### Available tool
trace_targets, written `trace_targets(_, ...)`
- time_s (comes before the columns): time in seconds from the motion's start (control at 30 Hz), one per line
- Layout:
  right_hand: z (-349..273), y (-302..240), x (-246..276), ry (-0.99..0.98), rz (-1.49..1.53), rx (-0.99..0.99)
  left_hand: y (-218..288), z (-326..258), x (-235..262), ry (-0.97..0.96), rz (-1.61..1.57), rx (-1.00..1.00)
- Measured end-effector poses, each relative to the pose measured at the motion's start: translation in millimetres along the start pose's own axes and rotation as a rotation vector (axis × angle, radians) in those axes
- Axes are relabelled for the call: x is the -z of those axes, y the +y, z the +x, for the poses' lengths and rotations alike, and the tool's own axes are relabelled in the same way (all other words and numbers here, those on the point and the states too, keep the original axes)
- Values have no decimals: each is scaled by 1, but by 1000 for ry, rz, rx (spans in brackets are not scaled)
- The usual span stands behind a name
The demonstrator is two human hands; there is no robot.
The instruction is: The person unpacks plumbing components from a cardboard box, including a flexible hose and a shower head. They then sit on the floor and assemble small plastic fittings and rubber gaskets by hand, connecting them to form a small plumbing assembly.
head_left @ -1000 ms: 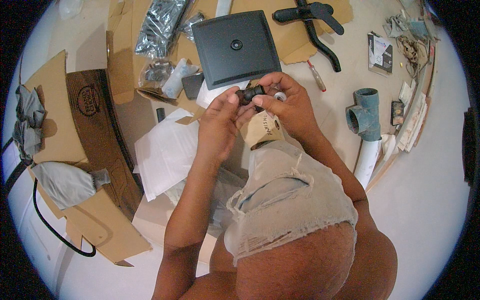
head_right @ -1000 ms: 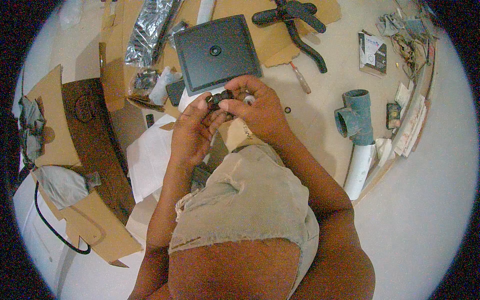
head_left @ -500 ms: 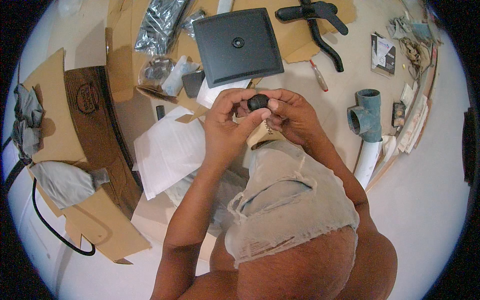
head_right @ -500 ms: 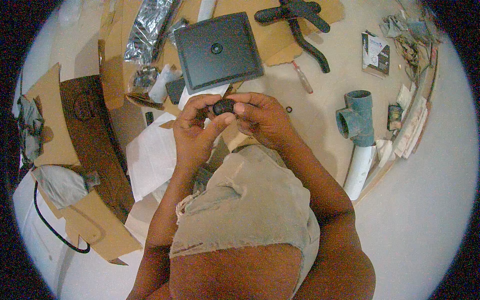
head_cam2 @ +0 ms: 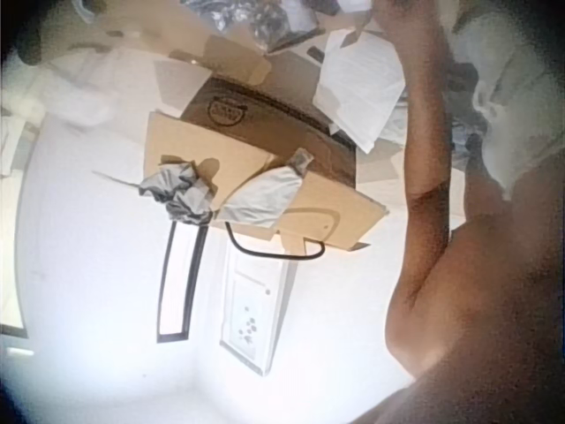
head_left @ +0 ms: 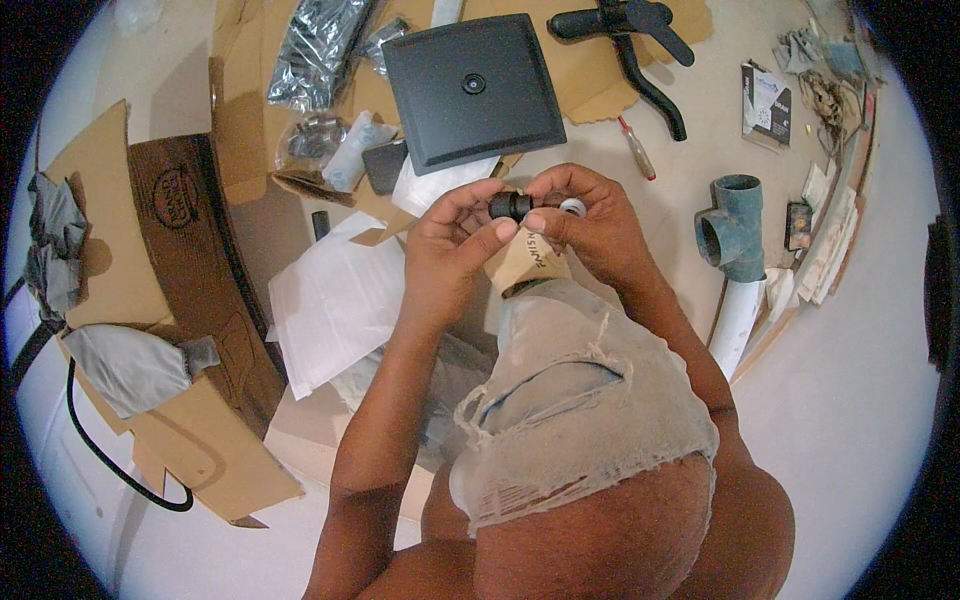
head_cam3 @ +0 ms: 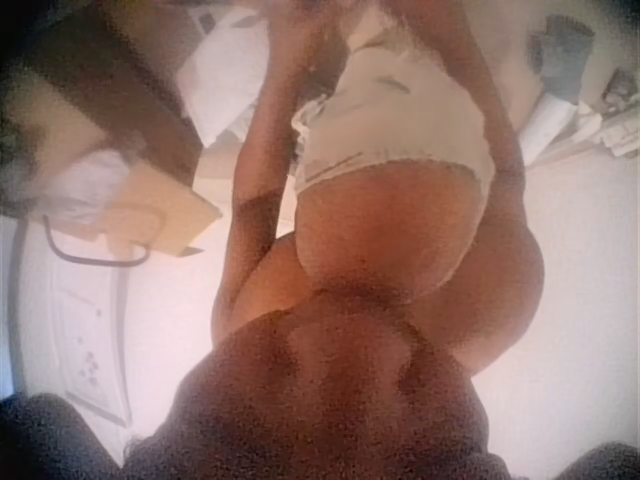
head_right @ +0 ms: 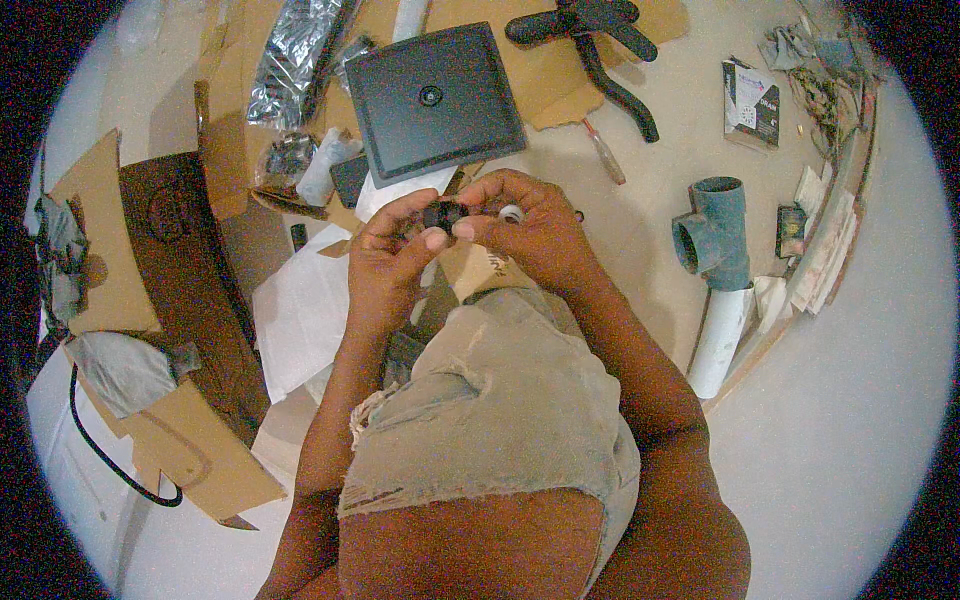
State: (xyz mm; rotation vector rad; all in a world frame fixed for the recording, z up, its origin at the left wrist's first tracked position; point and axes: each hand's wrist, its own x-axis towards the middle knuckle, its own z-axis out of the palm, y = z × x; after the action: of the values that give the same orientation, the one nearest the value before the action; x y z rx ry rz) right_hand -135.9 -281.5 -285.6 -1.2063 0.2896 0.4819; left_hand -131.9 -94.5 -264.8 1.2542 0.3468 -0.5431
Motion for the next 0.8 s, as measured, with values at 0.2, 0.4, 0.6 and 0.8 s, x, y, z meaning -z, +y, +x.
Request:
trace_targets(0.2,-2,-14,-6,-7,-184,132,-5,3,8,-86,-305,75)
trace_targets(0.4,-7,-17,-9,-42,-253,112,7,-1,17,-152,4,2)
trace_targets(0.6,-9,-12,-24,-28,-281,185,16,-5,29,-187,99,-27)
trace_targets(0.8,-9,-18,-24,176,-223,177,2,7,29,-189,-480,20)
